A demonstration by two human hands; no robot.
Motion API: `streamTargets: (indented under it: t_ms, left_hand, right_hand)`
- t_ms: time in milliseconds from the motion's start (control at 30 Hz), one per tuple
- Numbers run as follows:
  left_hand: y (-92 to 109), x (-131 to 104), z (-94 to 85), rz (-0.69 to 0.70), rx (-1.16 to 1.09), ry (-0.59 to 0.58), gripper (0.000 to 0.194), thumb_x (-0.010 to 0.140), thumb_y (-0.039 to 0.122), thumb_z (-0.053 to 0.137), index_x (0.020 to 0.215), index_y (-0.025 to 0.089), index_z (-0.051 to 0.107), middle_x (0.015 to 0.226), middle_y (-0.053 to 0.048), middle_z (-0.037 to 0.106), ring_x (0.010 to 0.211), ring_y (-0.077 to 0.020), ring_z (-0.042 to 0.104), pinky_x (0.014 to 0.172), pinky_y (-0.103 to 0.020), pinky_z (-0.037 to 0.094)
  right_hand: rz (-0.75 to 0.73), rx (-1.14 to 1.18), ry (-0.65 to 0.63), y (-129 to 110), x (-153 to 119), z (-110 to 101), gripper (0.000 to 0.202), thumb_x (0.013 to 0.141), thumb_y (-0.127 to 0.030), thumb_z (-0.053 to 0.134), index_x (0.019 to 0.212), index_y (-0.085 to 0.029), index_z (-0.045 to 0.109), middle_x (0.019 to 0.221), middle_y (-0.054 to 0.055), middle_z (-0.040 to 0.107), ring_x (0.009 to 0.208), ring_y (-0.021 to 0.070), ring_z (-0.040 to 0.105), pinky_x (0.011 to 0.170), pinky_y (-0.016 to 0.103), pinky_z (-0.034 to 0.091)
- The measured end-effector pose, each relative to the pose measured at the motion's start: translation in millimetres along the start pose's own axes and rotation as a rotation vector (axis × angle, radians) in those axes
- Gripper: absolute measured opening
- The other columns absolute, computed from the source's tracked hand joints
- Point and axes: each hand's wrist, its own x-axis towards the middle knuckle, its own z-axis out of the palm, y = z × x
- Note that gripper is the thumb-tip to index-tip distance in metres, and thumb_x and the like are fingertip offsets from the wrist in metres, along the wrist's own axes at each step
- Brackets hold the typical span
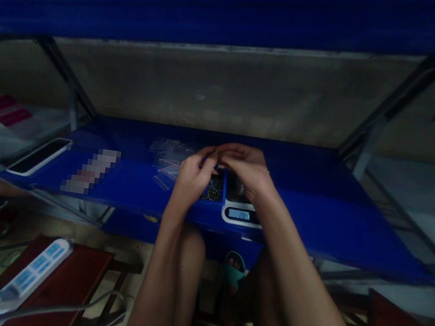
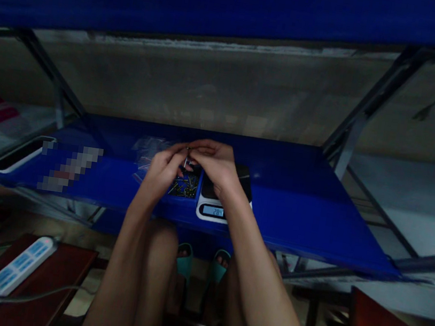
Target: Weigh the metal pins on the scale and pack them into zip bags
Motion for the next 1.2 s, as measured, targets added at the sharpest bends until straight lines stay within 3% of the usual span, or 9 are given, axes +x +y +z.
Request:
streamTargets:
  t_ms: [233,467,700,900,1067,1200]
  left_hand:
    - [1.2,-0.6,5.4,0.015,-0.081,-0.001,0.032,0.103,0.040,0.058,0.121,0.016,0.071,0.092,-0.007,0.079,0.069,-0.0149,0.073,0.064,-0.024,0.056]
    - [-0.9,0.1,7.0,-0.045,-0.265,-0.031,0.032,0.092,0.019,0.069,0.124,0.011,0.068,0.090,-0.007,0.079,0.071,-0.0140,0.076,0.070,-0.023,0.062]
    - [-3.7,0.6,7.4,-0.073,-0.263,-0.010,0.023,0.092,0.014,0.066,0.114,0.011,0.072,0.090,-0.008,0.081,0.075,-0.0170,0.079,0.076,-0.028,0.066]
    - [-4.6,3.7,1.2,-0.141,-0.256,0.026,0.026,0.094,0.016,0.066,0.116,0.007,0.073,0.086,-0.010,0.081,0.073,-0.0184,0.080,0.074,-0.029,0.067]
    - [-4.6,6.0,-0.5,-0.138,-0.294,0.180,0.033,0.092,0.014,0.062,0.123,0.005,0.069,0.082,-0.009,0.080,0.067,-0.0179,0.078,0.070,-0.029,0.067]
    - [-5.5,6.2,-5.8,-0.126,-0.370,0.385,0.047,0.087,0.007,0.057,0.134,0.010,0.057,0.085,-0.005,0.081,0.068,-0.0169,0.079,0.070,-0.028,0.066]
  right_hand:
    - [0.010,0.062,0.043,3.7,0.8,-3.1,0.024,0.069,-0.031,0.079,0.089,-0.019,0.077,0.090,0.005,0.078,0.080,0.0161,0.072,0.077,0.029,0.059]
    - [0.045,0.170,0.108,1.4,2.1,-4.8,0.017,0.067,-0.021,0.082,0.084,-0.018,0.077,0.086,0.004,0.079,0.077,0.0147,0.073,0.075,0.027,0.060]
    - [0.016,0.081,0.118,2.1,1.2,-4.0,0.016,0.071,-0.021,0.081,0.086,-0.018,0.076,0.089,0.005,0.080,0.083,0.0176,0.076,0.083,0.031,0.062]
    - [-0.013,0.022,0.095,-0.3,2.6,-10.1,0.024,0.070,-0.025,0.086,0.091,-0.017,0.077,0.088,0.005,0.079,0.086,0.0186,0.076,0.087,0.033,0.063]
    - [-0.050,0.028,0.144,0.2,4.4,-15.9,0.023,0.069,-0.027,0.088,0.087,-0.018,0.078,0.085,0.004,0.079,0.080,0.0174,0.075,0.080,0.030,0.062]
    - [-0.091,-0.248,0.055,2.2,-0.4,-8.9,0.009,0.074,-0.017,0.082,0.081,-0.017,0.077,0.073,0.003,0.076,0.067,0.0158,0.071,0.065,0.027,0.056]
